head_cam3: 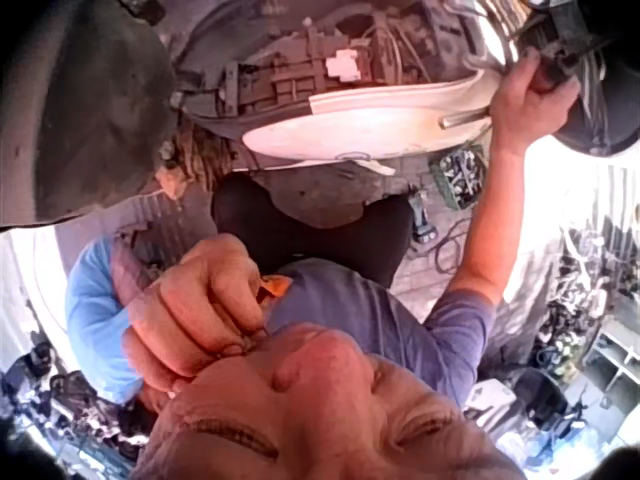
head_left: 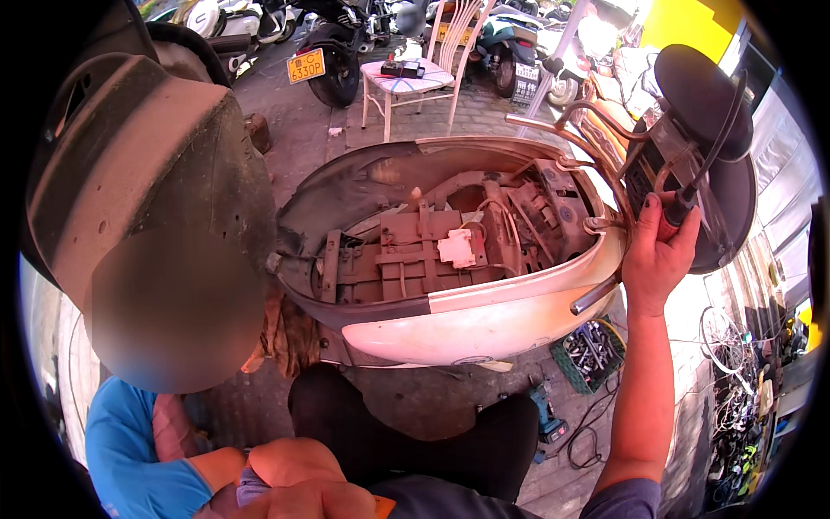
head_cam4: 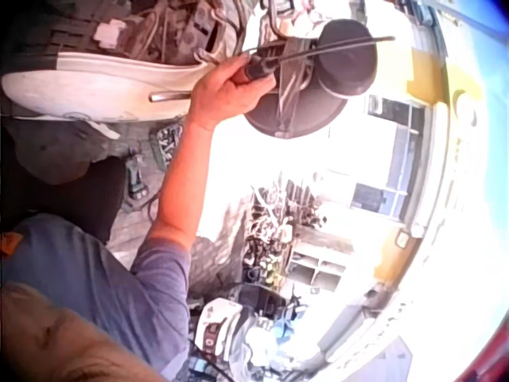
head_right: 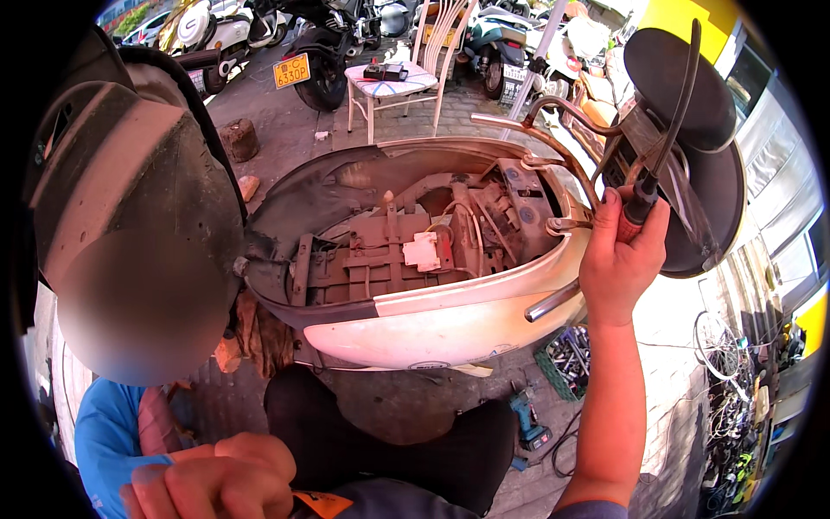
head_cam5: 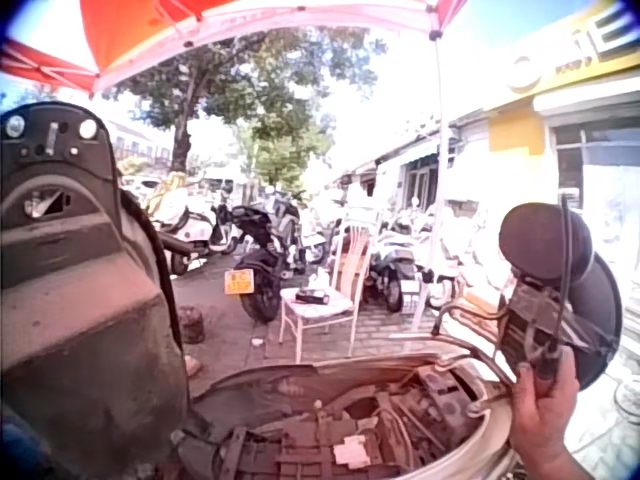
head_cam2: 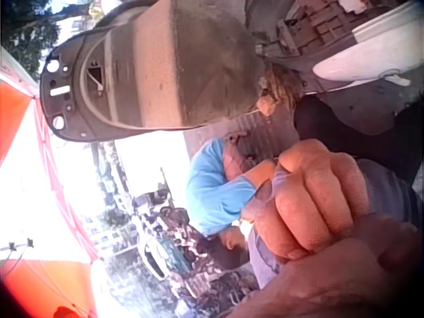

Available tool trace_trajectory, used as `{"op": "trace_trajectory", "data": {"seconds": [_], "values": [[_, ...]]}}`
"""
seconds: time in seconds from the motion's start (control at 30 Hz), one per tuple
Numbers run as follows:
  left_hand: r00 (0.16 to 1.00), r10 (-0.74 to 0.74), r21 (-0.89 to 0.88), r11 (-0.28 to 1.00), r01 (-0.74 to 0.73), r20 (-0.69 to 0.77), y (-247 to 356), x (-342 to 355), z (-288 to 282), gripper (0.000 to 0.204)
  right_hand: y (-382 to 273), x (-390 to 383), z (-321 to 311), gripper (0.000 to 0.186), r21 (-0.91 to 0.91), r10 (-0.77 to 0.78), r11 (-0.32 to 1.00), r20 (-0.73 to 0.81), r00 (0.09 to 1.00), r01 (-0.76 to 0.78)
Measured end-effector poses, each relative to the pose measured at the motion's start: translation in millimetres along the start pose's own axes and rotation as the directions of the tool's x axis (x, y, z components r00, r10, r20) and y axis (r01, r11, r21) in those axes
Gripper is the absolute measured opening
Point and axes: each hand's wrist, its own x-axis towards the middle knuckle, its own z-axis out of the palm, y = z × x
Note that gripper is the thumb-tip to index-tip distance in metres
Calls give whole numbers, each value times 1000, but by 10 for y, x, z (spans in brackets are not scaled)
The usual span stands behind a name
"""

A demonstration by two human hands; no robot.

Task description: The person uses a screwdriver and an electric drill to remove fasteners and internal components from a scooter. They handle wires and a large electronic module located inside the chassis.

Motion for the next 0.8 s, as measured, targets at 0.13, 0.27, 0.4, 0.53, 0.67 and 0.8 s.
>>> {"op": "trace_trajectory", "data": {"seconds": [0.13,0.27,0.4,0.53,0.67,0.8], "values": [[994,-96,52,994,93,49,-131,163,-175,16,79,-44,-73,15,-39,0,999,7,1000,0],[931,-362,420,854,308,53,-475,481,-584,23,13,-2,-14,15,42,1,999,9,1000,-1],[731,-673,908,231,349,-110,-1647,963,-1305,36,178,-46,-93,19,54,50,997,24,998,-52],[455,-877,981,-79,176,-152,-2464,874,-1801,75,220,-22,-77,20,93,40,995,53,998,-44],[586,-800,981,16,-193,128,-2943,498,-1916,95,243,-11,-95,21,2,11,1000,64,998,-11],[634,-764,975,-33,-219,116,-3090,336,-1832,106,336,-62,-166,23,15,48,999,12,999,-48]]}}
